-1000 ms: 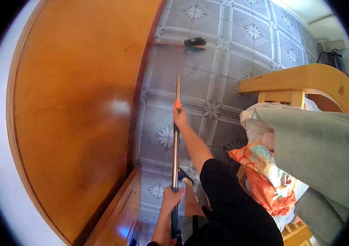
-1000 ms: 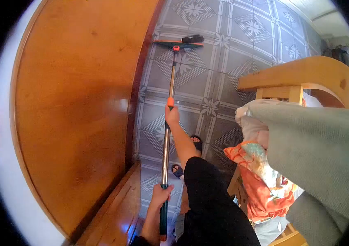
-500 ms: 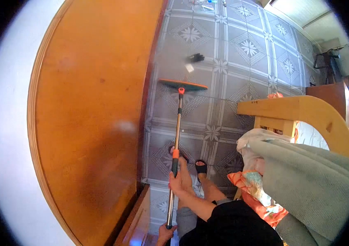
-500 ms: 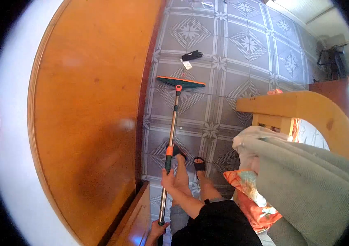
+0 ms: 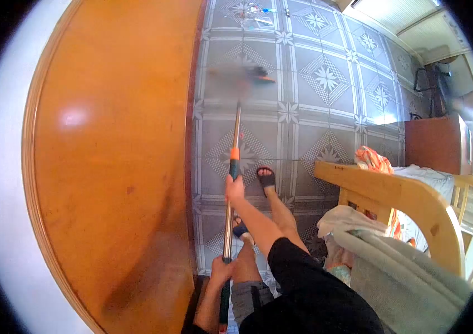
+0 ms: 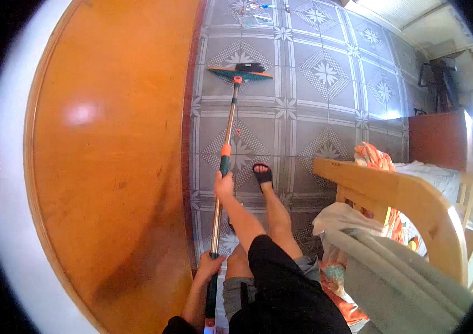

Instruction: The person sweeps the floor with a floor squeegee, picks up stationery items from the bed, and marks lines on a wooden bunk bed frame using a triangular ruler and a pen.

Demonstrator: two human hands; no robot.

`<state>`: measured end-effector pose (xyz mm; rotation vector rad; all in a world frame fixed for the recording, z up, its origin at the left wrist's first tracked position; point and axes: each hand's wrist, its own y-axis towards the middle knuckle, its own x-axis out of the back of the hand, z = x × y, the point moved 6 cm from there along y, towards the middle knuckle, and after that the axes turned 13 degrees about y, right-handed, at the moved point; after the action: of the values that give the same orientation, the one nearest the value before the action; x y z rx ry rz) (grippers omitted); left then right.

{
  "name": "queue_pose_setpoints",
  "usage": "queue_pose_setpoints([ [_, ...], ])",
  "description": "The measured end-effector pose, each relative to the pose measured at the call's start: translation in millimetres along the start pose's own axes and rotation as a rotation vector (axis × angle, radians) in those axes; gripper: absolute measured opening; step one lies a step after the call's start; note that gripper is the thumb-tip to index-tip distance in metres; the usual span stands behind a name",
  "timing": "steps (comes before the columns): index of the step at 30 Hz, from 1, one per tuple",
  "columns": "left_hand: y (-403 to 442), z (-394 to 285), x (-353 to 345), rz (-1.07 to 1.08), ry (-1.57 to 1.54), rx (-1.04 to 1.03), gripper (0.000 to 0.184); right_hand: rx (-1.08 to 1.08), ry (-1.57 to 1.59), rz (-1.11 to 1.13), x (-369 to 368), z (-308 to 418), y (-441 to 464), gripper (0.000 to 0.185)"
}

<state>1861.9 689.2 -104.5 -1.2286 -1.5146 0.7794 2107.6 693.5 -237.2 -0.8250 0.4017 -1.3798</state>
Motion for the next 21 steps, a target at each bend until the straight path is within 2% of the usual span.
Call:
queue_pose_setpoints([
  [2,31.2,-40.3,9.9,-0.051,0.010,-0.070,0.028,-0.029,-0.024,0.043,-17.2,4.5,72.8,0.047],
  [5,42.1,-148.2,31.1,-0.024,-0.132,-0.070,0.028,-0.044,-0.038,0.049,-12.6,72.1,119.4,0.047],
  [8,48.3,-179.0,34.3,0.005,-0.193,-0.033,0.030,-0.008,-0.079,-0.001,1.5,127.6,120.3,0.047],
  [9,47.3,-174.6,32.6,0.004,-0.200,-0.022,0.030,-0.099,0.025,0.051,5.6,143.2,97.5,0.047],
  [10,42.4,-158.0,30.1,-0.033,-0.178,-0.035,0.031,-0.191,0.132,0.101,7.3,145.3,79.2,0.047],
  [12,25.1,-101.9,16.0,-0.092,-0.080,-0.068,0.033,-0.033,0.092,0.070,4.1,74.1,73.1,0.046],
  [13,12.8,-73.1,7.8,-0.113,-0.007,-0.089,0.034,0.033,-0.059,0.011,14.8,68.0,39.2,0.046],
  [14,-19.6,-64.5,8.4,0.012,-0.011,0.137,0.035,-0.069,-0.048,0.079,20.1,47.1,8.8,0.046],
  [15,-34.7,-15.0,-8.4,-0.037,0.027,0.127,0.036,-0.103,0.001,0.055,23.1,7.5,-18.9,0.046],
  [16,-56.5,25.5,-21.3,-0.026,0.056,0.149,0.037,-0.250,0.028,0.142,27.1,-34.8,-51.1,0.045],
  [17,-80.7,63.9,-30.8,-0.013,0.085,0.171,0.037,-0.254,0.004,0.149,34.8,-51.4,-87.1,0.045],
  [19,-129.6,144.7,-54.9,0.060,-0.043,0.323,0.037,-0.345,-0.045,0.190,46.9,-96.2,-147.4,0.044],
  [21,-173.2,183.1,-60.9,0.130,0.079,0.512,0.036,-0.451,-0.059,0.220,50.1,-162.1,-195.0,0.043],
])
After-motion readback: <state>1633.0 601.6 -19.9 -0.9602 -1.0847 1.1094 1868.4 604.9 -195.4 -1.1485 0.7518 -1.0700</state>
